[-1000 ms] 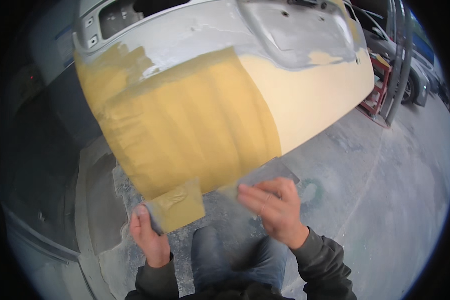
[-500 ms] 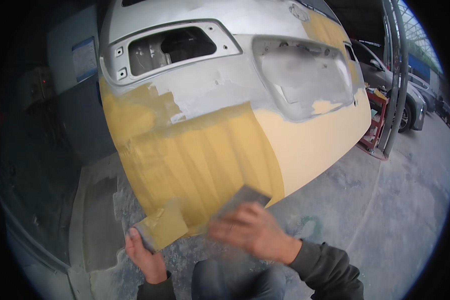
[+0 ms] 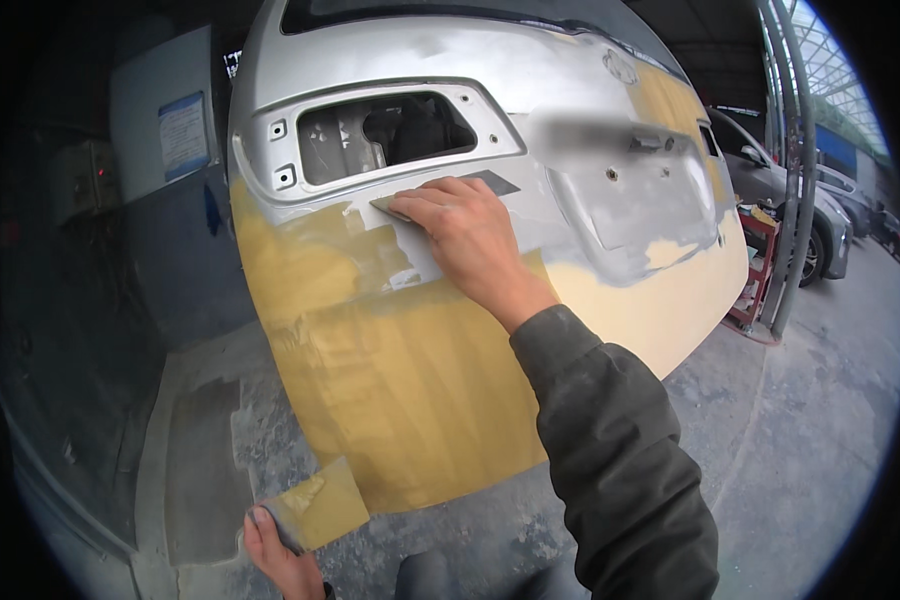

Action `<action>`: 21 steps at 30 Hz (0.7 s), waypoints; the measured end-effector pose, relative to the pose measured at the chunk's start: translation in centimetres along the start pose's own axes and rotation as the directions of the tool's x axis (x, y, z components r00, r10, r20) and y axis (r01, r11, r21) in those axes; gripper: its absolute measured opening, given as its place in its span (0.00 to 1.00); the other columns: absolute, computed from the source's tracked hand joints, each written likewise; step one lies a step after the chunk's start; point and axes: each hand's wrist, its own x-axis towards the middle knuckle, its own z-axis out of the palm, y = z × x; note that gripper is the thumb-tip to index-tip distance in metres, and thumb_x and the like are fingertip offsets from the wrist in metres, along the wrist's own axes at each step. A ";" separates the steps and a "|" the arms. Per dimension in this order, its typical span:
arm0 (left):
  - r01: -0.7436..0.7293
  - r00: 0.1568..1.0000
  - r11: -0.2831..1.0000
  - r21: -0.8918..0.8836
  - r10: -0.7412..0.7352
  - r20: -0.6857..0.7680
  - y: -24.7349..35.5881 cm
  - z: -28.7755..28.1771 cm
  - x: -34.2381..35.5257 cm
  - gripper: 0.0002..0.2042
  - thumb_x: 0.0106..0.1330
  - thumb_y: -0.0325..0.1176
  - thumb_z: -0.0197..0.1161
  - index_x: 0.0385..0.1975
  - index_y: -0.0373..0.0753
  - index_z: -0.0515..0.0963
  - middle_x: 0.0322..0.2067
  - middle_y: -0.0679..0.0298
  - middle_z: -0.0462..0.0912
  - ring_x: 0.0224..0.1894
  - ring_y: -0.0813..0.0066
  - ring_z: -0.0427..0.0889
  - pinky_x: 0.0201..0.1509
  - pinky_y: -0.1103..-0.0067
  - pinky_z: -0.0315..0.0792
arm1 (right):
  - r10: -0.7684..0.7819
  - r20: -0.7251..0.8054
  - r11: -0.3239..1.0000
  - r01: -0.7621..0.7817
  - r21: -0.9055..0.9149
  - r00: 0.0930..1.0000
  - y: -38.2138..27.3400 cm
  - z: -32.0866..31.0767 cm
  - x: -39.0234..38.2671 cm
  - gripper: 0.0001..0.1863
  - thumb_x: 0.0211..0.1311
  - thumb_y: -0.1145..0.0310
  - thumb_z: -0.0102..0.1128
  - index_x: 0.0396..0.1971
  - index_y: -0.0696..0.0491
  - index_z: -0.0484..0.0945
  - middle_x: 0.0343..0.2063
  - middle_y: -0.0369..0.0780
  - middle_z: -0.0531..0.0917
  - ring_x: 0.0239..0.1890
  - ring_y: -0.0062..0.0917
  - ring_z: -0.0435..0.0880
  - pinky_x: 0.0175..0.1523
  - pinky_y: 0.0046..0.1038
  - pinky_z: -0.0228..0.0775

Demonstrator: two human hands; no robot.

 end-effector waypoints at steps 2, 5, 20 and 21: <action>0.004 1.000 0.994 -0.114 -0.001 0.032 -0.9 -0.5 0.6 0.21 0.84 0.46 0.56 0.53 0.30 0.81 0.48 0.56 0.86 0.50 0.68 0.83 0.58 0.71 0.77 | -0.015 -0.006 1.000 0.015 0.027 1.000 -0.6 0.5 -0.2 0.18 0.57 0.80 0.61 0.46 0.51 0.90 0.47 0.35 0.92 0.51 0.32 0.87 0.53 0.35 0.76; 0.017 0.998 0.979 -0.204 -0.003 0.069 -1.5 -0.8 1.3 0.19 0.84 0.44 0.57 0.53 0.31 0.81 0.48 0.58 0.86 0.50 0.69 0.83 0.57 0.71 0.77 | -0.052 0.017 0.998 0.052 0.030 0.998 -1.6 0.5 -2.0 0.18 0.57 0.80 0.62 0.47 0.51 0.89 0.46 0.36 0.92 0.51 0.33 0.87 0.53 0.36 0.77; -0.253 0.966 0.863 0.437 0.247 0.071 -3.1 -2.2 1.6 0.22 0.84 0.45 0.56 0.57 0.29 0.80 0.51 0.42 0.84 0.51 0.52 0.82 0.57 0.63 0.76 | -0.004 0.097 0.996 -0.004 0.088 0.995 -2.3 0.4 -1.3 0.21 0.56 0.84 0.61 0.48 0.51 0.89 0.49 0.38 0.91 0.52 0.37 0.89 0.54 0.37 0.81; -0.331 0.941 0.797 0.506 0.322 0.109 -3.7 -2.3 1.6 0.23 0.84 0.46 0.56 0.57 0.28 0.81 0.51 0.42 0.84 0.50 0.52 0.82 0.58 0.64 0.75 | -0.005 0.098 0.997 -0.003 0.082 0.995 -2.5 0.3 -2.1 0.21 0.55 0.84 0.61 0.48 0.51 0.89 0.49 0.38 0.91 0.53 0.36 0.89 0.54 0.36 0.81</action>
